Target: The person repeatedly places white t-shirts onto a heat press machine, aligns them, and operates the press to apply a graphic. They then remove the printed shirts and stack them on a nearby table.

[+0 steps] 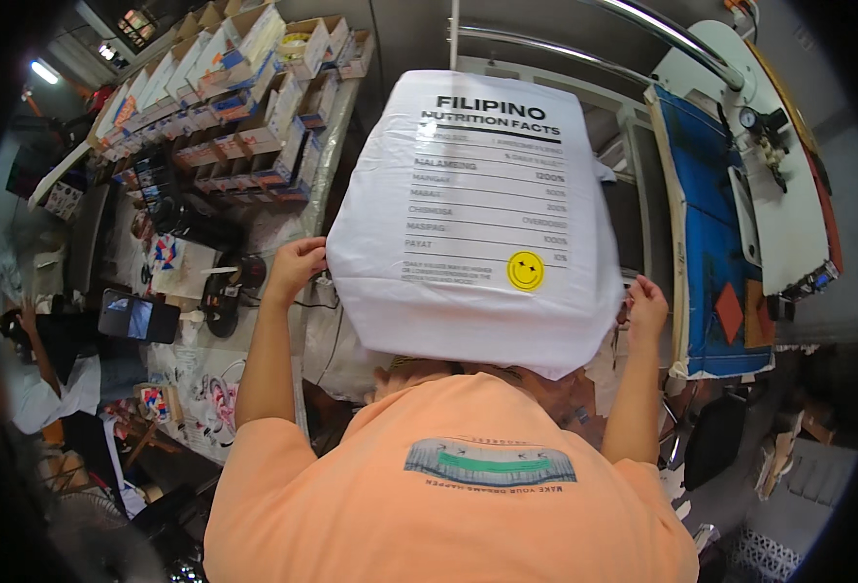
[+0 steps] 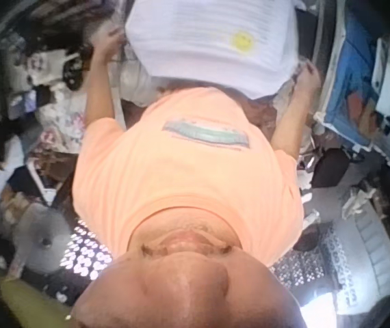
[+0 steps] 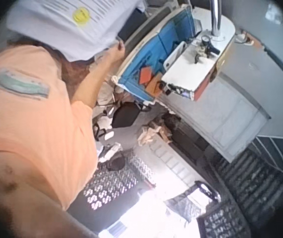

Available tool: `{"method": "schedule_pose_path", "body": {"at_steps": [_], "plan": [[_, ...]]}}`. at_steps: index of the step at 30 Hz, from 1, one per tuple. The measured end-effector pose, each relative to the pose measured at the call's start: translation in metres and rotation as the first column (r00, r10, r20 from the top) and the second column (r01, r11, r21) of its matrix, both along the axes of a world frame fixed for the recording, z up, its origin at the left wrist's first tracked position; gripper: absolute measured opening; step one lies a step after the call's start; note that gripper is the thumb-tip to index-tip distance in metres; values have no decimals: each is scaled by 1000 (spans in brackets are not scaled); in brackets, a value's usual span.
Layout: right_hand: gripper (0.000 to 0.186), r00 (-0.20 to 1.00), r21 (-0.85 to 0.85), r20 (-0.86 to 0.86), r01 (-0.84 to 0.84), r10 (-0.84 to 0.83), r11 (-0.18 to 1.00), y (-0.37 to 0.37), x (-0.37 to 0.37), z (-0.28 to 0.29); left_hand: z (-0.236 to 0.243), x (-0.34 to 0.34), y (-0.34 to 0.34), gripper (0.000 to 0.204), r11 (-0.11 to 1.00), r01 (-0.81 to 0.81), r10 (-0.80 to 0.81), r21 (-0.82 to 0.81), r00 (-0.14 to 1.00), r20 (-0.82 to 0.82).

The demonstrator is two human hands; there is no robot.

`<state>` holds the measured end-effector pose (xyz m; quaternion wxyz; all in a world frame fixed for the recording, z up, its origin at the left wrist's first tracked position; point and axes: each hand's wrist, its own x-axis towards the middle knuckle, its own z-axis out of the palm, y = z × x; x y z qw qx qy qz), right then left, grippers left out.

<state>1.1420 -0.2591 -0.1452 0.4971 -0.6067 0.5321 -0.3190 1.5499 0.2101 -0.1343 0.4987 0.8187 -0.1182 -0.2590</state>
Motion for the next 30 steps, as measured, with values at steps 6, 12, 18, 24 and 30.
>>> {"method": "schedule_pose_path", "body": {"at_steps": [6, 12, 18, 24, 30], "plan": [[21, 949, -958, -139, -56, -284, 282, 18, -27, 149, 17, -111, -49, 27, 952, 286, -250, 110, 517, 819], [58, 570, -728, -616, -150, -544, 668, -88, -115, 201, 5, -138, -68, 31, 943, 299, -268, 145, 426, 864], [64, 526, -641, -714, -225, -462, 734, -105, -115, 202, 3, -140, -66, 29, 936, 299, -289, 184, 356, 889], [60, 594, -708, -660, -288, -460, 645, -52, -96, 213, 2, -147, -59, 21, 945, 293, -239, 146, 314, 919], [44, 552, -723, -679, -390, -484, 570, 31, -87, 213, 28, -176, -66, 24, 969, 242, -138, 36, 417, 899]]}}
